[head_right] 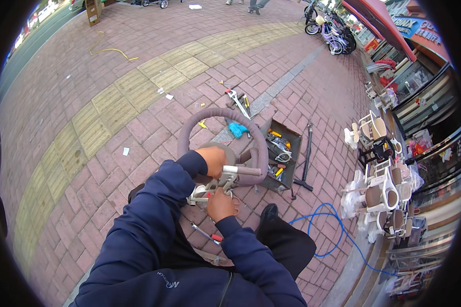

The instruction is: The person removes the front wheel of a bicycle, then uses a screwdriver to adjust the rear derailleur. The person then moves the bicycle and assembles a chair using a screwdriver.

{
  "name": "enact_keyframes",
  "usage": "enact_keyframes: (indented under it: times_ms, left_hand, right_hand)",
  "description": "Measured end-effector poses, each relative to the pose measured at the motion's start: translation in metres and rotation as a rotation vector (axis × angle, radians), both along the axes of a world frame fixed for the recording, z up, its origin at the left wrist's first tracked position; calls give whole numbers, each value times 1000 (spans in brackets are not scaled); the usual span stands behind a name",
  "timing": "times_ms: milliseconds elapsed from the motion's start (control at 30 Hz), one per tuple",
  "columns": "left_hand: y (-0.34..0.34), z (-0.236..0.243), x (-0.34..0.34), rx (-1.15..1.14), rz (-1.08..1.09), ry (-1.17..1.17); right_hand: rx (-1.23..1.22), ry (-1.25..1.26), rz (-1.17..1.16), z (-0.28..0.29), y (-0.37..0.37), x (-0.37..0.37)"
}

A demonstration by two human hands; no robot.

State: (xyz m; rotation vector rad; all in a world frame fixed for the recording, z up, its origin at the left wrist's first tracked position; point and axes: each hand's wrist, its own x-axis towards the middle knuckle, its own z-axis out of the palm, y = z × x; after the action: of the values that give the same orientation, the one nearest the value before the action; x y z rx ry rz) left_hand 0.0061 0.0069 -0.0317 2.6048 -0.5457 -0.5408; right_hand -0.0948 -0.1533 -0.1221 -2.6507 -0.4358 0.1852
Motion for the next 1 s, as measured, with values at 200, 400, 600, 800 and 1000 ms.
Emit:
enact_keyframes:
  times_ms: [200, 400, 600, 800, 1000]
  left_hand:
    - [3, 1, -2, -29, 18, -20]
    - [2, 8, -2, -1, -11, -46]
    - [2, 10, -4, 3, 19, -38]
    - [3, 9, -3, -27, 25, -41]
    - [4, 10, -2, -27, 18, -51]
  right_hand:
    - [77, 11, 58, 10, -2, 5]
    - [116, 260, 127, 36, -12, 20]
    - [357, 689, -2, 67, -11, 25]
    - [563, 868, -130, 79, -9, 29]
    - [717, 939, -146, 72, -11, 35]
